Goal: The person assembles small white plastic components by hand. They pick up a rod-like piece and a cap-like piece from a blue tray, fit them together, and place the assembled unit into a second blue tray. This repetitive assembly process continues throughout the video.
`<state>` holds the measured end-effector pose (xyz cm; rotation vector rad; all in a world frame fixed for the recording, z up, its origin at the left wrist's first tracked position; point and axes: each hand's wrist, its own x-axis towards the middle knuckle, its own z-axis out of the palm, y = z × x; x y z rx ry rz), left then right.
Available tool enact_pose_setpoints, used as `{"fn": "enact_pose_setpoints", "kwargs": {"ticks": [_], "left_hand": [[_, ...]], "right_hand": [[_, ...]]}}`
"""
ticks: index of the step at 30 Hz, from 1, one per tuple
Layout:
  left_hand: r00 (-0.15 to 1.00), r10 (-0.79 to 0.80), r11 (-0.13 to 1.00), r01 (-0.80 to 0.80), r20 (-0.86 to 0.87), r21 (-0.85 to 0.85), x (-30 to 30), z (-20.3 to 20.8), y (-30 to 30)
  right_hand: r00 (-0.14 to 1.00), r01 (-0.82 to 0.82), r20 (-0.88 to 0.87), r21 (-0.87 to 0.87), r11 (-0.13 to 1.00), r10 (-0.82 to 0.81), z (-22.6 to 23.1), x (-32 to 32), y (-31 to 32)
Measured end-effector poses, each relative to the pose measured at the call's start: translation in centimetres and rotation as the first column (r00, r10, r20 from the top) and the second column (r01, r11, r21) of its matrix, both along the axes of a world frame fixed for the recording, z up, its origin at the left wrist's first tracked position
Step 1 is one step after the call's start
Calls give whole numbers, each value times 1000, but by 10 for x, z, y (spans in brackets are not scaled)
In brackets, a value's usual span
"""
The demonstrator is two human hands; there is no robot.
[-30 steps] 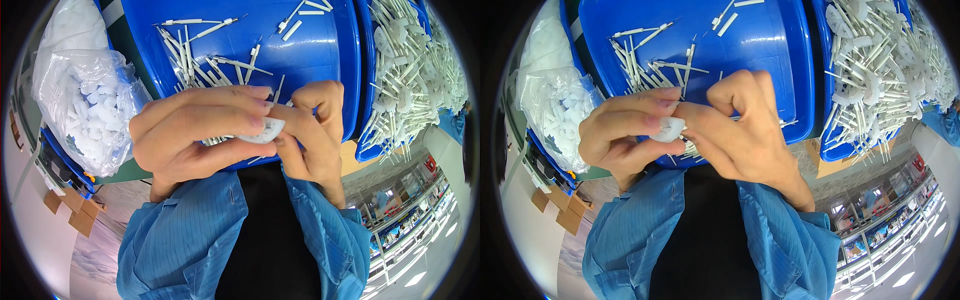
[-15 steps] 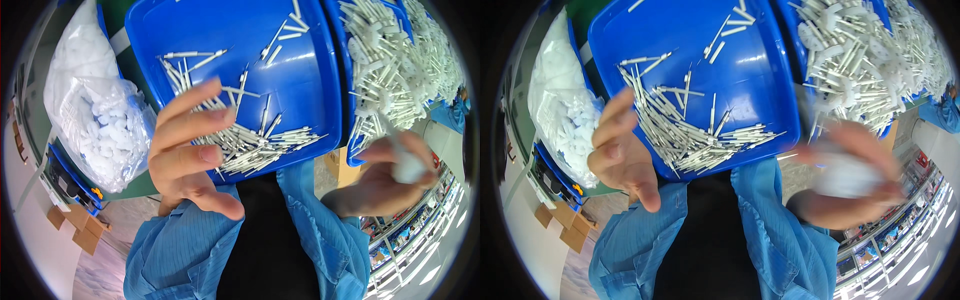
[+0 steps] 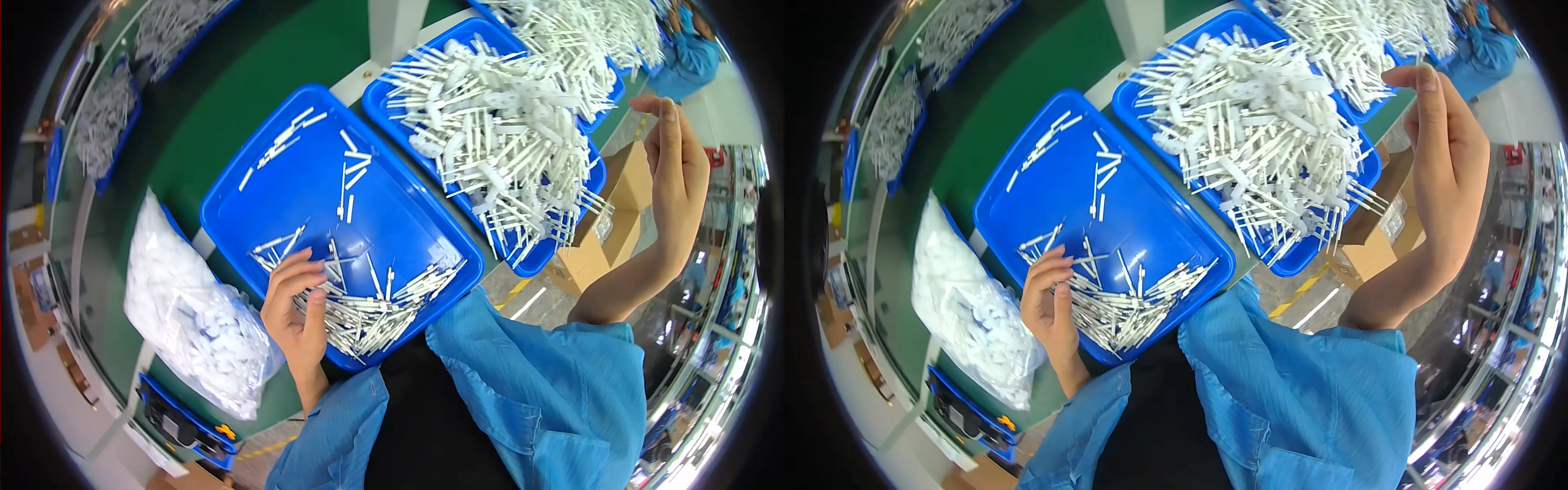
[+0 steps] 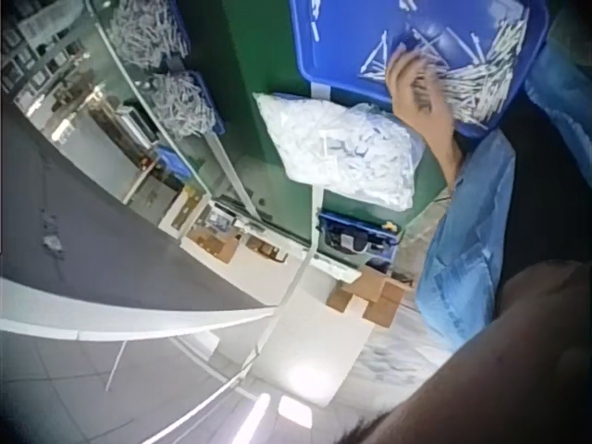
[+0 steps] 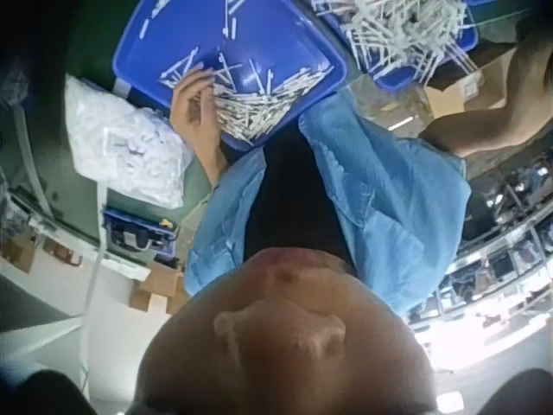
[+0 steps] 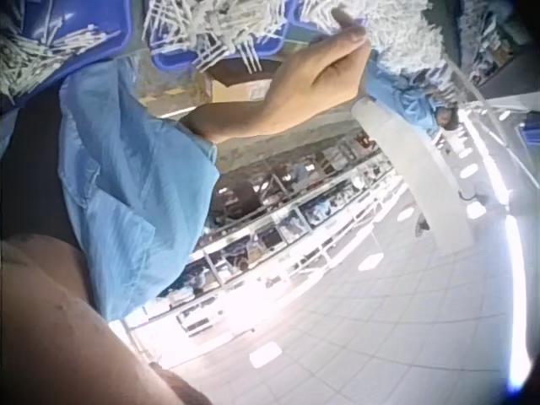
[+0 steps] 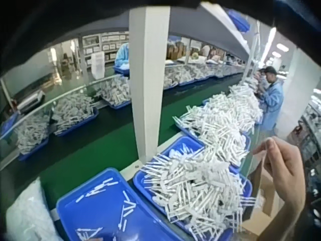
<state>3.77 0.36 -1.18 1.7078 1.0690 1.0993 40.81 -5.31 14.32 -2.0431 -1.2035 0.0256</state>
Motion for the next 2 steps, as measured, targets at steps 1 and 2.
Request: {"fn": "enact_pose_setpoints", "kwargs": {"ticks": [1, 2], "left_hand": [[999, 36, 998, -35, 11, -48, 2, 1, 0], [999, 38, 996, -39, -13, -78, 1, 2, 0]], "right_hand": [[1000, 18, 4, -6, 1000, -18, 3, 8, -9], [999, 38, 7, -50, 998, -37, 2, 21, -20]]}}
